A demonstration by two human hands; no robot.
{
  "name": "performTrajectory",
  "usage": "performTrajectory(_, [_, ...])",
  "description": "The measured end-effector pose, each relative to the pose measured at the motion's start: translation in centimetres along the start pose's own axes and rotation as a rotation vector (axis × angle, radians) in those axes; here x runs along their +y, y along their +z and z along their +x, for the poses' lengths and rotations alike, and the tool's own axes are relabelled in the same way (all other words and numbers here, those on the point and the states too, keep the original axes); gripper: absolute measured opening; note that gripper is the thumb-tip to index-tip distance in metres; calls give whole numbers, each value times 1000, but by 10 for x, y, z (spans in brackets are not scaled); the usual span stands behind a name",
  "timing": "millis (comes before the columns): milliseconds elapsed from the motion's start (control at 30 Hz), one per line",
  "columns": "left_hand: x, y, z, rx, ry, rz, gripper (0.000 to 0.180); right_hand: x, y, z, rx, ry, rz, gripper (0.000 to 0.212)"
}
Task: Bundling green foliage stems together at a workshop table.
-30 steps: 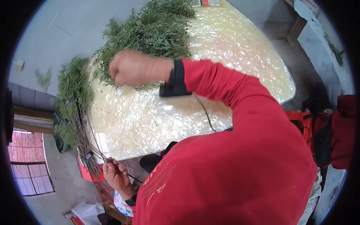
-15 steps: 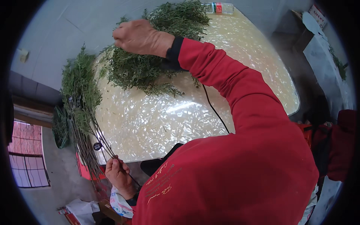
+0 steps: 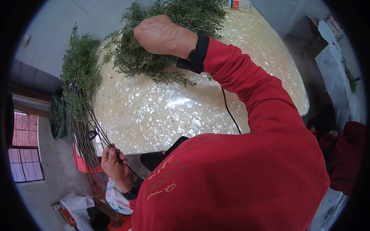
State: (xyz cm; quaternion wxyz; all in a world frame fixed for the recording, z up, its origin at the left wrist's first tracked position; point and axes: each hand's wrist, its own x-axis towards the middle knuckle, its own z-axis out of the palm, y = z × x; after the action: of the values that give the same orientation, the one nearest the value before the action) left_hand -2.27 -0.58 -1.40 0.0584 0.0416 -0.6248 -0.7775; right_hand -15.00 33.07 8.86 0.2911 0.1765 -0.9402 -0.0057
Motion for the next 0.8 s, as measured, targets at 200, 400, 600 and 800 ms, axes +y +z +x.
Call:
performTrajectory(200, [0, -3, -8, 32, -2, 49, 15, 3, 28, 26, 337, -108, 26, 12])
performTrajectory(400, [-2, -15, -12, 52, 8, 45, 15, 0, 27, 3, -174, -18, -10, 8])
performTrajectory(600, [2, -13, -3, 42, 5, 17, 15, -6, 10, -10, -154, 33, 46, 8])
performTrajectory(800, [1, -9, 0, 30, 12, -11, 15, -15, -14, -18, 201, 113, 157, 8])
